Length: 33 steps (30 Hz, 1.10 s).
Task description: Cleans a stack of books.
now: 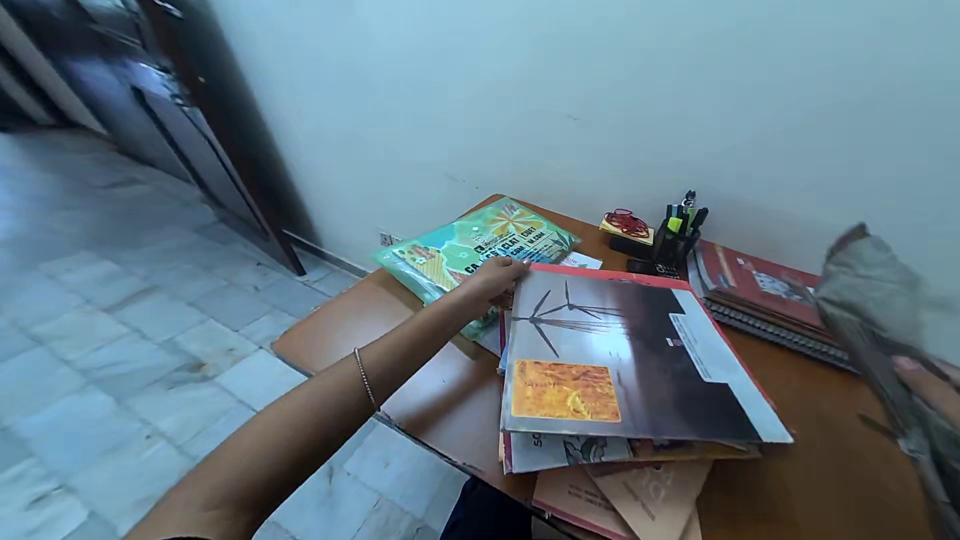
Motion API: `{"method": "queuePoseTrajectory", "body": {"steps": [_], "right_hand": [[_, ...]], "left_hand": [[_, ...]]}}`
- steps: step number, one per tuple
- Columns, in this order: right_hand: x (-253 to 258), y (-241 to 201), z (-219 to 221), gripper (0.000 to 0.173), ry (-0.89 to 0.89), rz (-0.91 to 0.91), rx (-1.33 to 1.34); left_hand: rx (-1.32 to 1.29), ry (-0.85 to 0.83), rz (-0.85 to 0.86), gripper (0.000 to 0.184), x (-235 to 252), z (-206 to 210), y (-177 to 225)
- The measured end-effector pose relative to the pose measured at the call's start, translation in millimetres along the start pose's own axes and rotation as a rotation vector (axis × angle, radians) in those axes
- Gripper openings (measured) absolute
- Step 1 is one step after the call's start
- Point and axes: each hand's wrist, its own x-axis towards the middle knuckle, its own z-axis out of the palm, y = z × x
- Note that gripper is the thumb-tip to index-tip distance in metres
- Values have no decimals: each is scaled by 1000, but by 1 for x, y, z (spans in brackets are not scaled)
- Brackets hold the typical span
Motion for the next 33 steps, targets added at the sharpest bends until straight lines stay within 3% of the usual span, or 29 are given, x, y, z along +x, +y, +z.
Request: {"method": "queuePoseTrajectory", "body": {"steps": [5, 9, 13, 17, 19, 21, 24, 29, 33], "right_hand": [[42, -29, 70, 29, -129, -160, -206], [50, -64, 147, 34, -305, -115, -489], [28, -124, 190, 34, -417, -190, -469], [-37, -183, 219, 36, -602, -396, -429], [-57, -198, 219, 44, -713, -446, -458], [-59, -190, 217, 42, -707, -487, -431], [-32, -155, 205, 36, -562, -474, -419], [35, -76, 161, 31, -311, -235, -540], [38, -48, 132, 30, -223, -111, -623]], "left_hand": [[9, -89, 51, 23, 0, -8, -16], [59, 60, 210, 24, -2, 5, -32], [72, 169, 388, 27, 3, 14, -55], [80, 242, 372, 19, 0, 18, -58], [99, 228, 364, 26, -15, 14, -66], [120, 236, 380, 29, -20, 14, -68], [70, 249, 440, 20, -7, 16, -64], [-15, 173, 411, 29, -8, 17, -63], [-17, 175, 434, 29, -10, 18, -66]]}}
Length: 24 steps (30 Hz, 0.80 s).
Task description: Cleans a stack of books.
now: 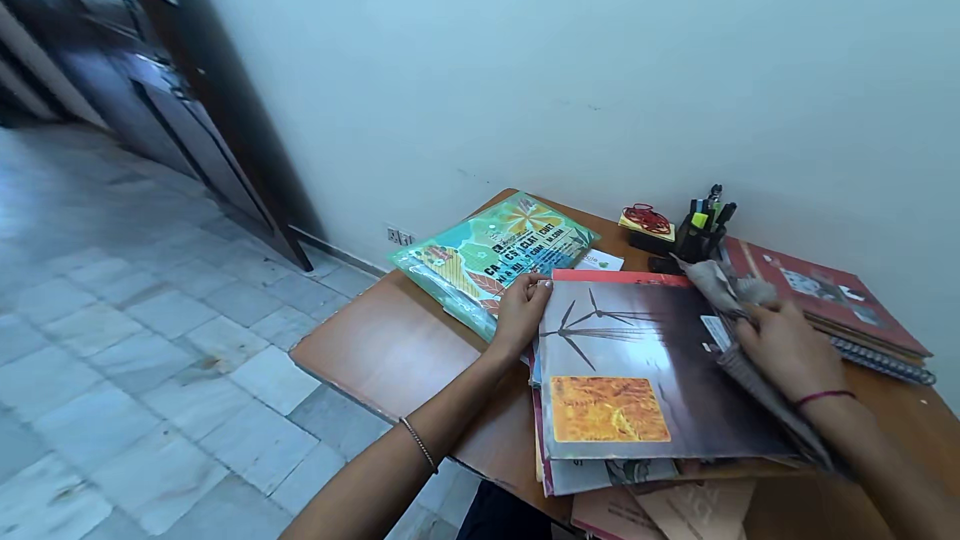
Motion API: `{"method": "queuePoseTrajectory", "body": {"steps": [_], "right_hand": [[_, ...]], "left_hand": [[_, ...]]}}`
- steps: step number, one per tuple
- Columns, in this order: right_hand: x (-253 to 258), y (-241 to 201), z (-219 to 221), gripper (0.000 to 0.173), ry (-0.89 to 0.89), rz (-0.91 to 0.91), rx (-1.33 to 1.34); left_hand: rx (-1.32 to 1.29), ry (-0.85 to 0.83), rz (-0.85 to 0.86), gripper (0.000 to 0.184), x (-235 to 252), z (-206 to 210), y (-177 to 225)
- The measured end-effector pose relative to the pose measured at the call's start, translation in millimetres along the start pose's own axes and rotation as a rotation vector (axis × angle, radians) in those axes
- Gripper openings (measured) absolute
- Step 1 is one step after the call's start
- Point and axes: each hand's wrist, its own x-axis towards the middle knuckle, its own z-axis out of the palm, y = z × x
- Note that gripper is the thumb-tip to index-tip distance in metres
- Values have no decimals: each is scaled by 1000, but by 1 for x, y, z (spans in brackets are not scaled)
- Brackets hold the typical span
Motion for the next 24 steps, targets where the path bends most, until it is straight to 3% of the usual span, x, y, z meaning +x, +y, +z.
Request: {"method": "queuePoseTrajectory", "body": {"steps": [3, 6, 10, 12, 17, 20, 24], "right_hand": [[-25, -20, -4, 31, -15, -52, 10], [-62, -69, 0, 31, -15, -258, 78], [-106, -125, 10, 29, 55, -546, 173], [-109, -129, 10, 30, 51, -586, 191], [-95, -64, 18, 31, 187, -446, 236], [-85, 7, 12, 32, 228, -254, 218], [-83, 104, 5, 30, 226, 17, 235]], "left_hand": [[2, 24, -34, 27, 5, 3, -1], [18, 50, -43, 24, 10, 5, 0], [96, -27, 180, 24, -4, -7, -12], [124, -62, 182, 23, -7, -13, -11], [173, -83, 10, 24, 13, -10, 6], [244, -174, -109, 22, 28, -16, 22], [497, -371, -104, 23, 49, -24, 54]]}}
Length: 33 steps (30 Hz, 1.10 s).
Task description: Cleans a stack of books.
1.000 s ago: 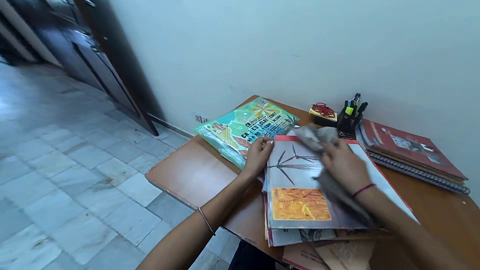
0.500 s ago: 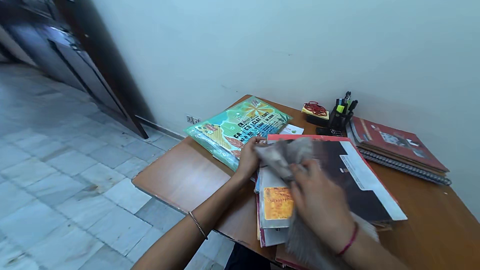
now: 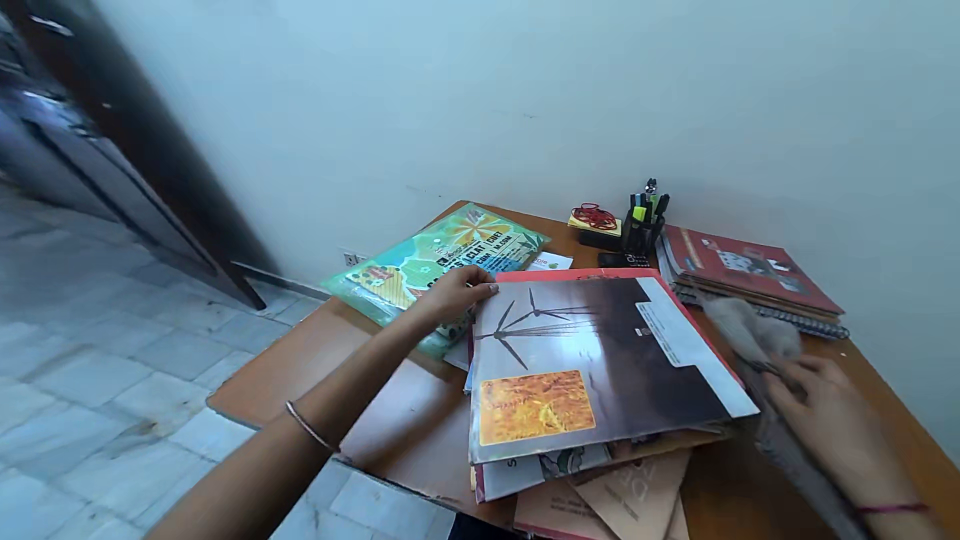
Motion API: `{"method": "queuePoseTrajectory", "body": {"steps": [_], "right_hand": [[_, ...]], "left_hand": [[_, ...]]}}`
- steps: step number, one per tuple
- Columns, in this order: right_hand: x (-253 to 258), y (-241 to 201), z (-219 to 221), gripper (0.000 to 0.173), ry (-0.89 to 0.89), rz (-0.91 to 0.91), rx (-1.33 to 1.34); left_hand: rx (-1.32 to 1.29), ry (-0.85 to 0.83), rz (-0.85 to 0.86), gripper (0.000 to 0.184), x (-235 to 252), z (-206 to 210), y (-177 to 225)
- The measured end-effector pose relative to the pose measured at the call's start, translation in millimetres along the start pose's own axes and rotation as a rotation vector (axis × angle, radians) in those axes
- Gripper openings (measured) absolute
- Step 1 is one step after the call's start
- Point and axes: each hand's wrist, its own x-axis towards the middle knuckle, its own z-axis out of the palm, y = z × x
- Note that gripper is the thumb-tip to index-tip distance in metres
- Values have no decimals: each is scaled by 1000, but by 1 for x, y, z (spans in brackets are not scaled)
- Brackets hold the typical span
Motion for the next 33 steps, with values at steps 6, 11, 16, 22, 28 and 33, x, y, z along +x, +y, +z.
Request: {"method": "queuePoseTrajectory", "body": {"steps": [6, 11, 16, 22, 28, 33], "right_hand": [[-11, 93, 3, 32, -42, 315, -58], [-16, 115, 20, 33, -10, 331, 22], [-17, 111, 20, 32, 13, 350, 34], [-15, 103, 15, 33, -39, 398, 33], [-17, 103, 12, 35, -51, 391, 9], [-16, 100, 10, 34, -74, 421, -20]], "left_hand": [[425, -330, 64, 37, 40, -20, 51], [413, -591, -76, 34, 74, 5, 84], [399, -764, -22, 25, 84, 30, 113], [422, -589, 303, 14, 77, 34, 178], [515, -205, 776, 11, 60, 32, 282], [496, 200, 929, 25, 89, 98, 321]]}}
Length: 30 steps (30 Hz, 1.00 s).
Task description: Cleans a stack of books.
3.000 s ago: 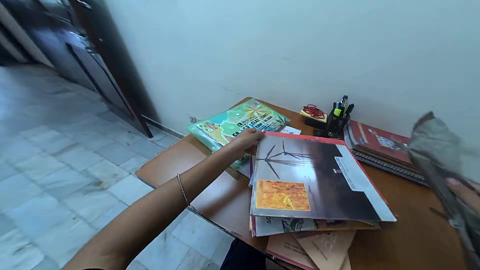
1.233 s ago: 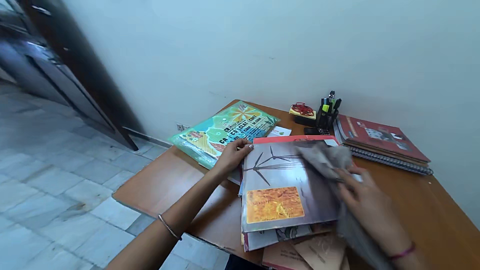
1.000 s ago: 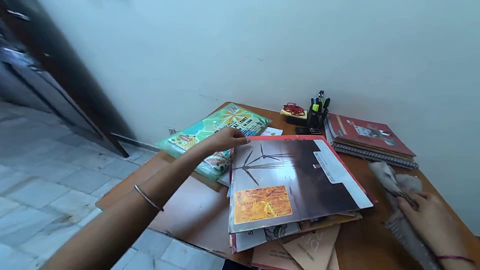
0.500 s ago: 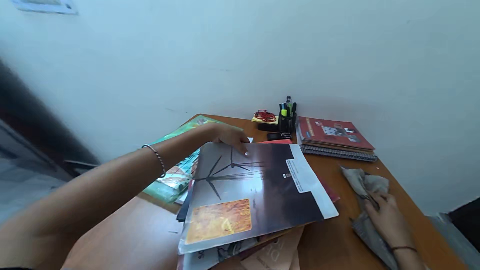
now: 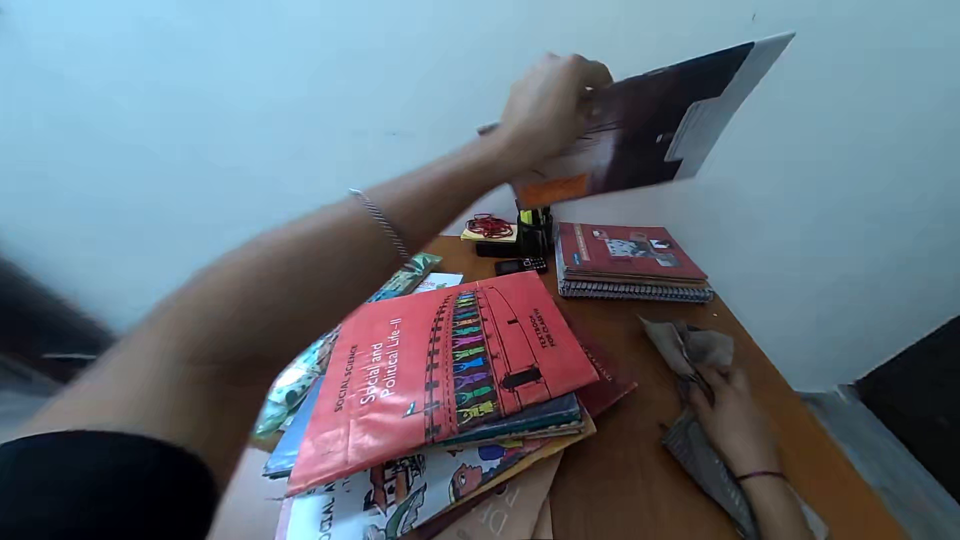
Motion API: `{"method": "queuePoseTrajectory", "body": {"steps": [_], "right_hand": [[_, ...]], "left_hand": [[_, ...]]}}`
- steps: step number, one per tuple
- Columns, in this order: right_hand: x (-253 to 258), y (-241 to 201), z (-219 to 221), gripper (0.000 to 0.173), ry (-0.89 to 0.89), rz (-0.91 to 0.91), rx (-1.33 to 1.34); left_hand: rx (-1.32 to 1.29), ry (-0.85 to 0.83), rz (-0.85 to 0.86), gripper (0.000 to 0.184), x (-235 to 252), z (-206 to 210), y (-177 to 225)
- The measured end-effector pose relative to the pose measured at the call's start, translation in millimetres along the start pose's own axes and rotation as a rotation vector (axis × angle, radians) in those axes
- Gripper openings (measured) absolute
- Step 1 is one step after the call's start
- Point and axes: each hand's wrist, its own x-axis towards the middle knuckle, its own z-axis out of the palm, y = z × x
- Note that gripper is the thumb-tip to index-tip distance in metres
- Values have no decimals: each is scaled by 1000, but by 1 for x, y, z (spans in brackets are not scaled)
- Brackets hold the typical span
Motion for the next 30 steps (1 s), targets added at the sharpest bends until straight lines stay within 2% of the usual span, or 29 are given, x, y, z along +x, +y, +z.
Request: {"method": "queuePoseTrajectory", "body": {"steps": [2, 5, 8, 11, 13, 17, 19, 22, 30], "right_hand": [[-1, -1, 0, 34, 1, 7, 8], [-2, -1, 1, 34, 3, 14, -5], [-2, -4, -2, 36, -40, 48, -13], [-1, -6, -4, 37, -64, 62, -28], [-1, -5, -2, 36, -40, 48, -26], [0, -6, -2, 36, -48, 65, -31], [-1, -7, -3, 36, -46, 68, -37], [0, -5, -1, 36, -17, 52, -36], [0, -5, 1, 35, -9, 51, -51]], "left_hand": [[-40, 38, -48, 29, 4, 52, 6], [-41, -128, -46, 43, -8, 131, 12], [12, -293, 59, 44, -26, 190, 8], [100, -433, 198, 41, -41, 222, 5], [113, -512, 181, 39, -48, 233, 6], [119, -622, 14, 48, -44, 241, 7], [129, -641, -37, 53, -40, 244, 7], [128, -657, -97, 50, -32, 248, 5], [14, -677, -34, 50, -20, 263, -17]]}}
